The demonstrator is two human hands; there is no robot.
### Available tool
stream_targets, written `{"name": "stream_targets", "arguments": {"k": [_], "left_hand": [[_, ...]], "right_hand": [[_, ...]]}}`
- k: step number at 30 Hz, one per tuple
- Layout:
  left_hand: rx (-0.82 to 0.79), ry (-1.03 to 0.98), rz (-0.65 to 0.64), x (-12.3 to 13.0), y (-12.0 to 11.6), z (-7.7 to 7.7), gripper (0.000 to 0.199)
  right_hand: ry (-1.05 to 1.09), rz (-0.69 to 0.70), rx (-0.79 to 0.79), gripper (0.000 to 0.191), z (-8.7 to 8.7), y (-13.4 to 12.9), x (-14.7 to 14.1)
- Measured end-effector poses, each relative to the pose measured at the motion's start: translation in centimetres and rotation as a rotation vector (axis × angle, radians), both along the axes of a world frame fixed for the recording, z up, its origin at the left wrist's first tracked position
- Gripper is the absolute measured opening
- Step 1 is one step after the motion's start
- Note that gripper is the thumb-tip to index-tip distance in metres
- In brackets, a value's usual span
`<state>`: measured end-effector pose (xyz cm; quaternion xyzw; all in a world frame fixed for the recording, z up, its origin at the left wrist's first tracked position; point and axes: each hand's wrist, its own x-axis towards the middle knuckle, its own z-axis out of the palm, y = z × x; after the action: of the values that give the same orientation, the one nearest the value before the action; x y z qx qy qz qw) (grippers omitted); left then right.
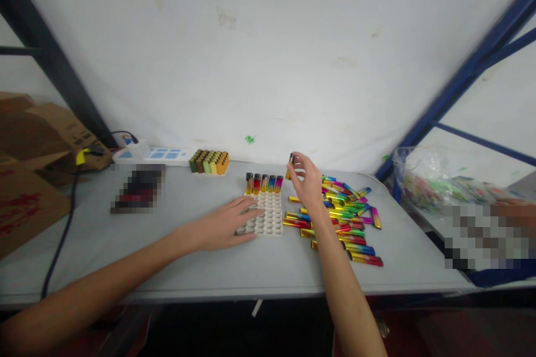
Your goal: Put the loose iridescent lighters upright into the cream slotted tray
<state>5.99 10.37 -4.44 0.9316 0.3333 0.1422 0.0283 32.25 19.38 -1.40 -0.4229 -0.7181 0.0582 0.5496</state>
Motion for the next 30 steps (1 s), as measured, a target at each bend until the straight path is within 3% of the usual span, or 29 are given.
{"name": "stream_targets", "arguments": {"k": [8, 14, 23, 30], "left_hand": [[0.008, -0.011, 0.002, 0.0, 0.0, 0.0, 0.053], [0.008, 0.01, 0.009, 0.1, -0.1, 0.0, 0.051], [0.008, 0.012, 0.013, 0.2, -0.1, 0.1, 0.051], [0.016, 0.032, 0.018, 0.2, -0.1, 0.2, 0.053]], "right_hand": [[-0.145, 0.121, 0.037, 0.031, -0.2, -0.8, -2.0], [-0.272, 0.311, -0.082, 0.031, -1.5, -0.7, -3.3], [-0.38, 0.352, -0.152, 0.021, -1.5, -0.7, -3.2], [-0.433, 0.289, -0.122, 0.021, -1.1, -0.8, -3.0]]}}
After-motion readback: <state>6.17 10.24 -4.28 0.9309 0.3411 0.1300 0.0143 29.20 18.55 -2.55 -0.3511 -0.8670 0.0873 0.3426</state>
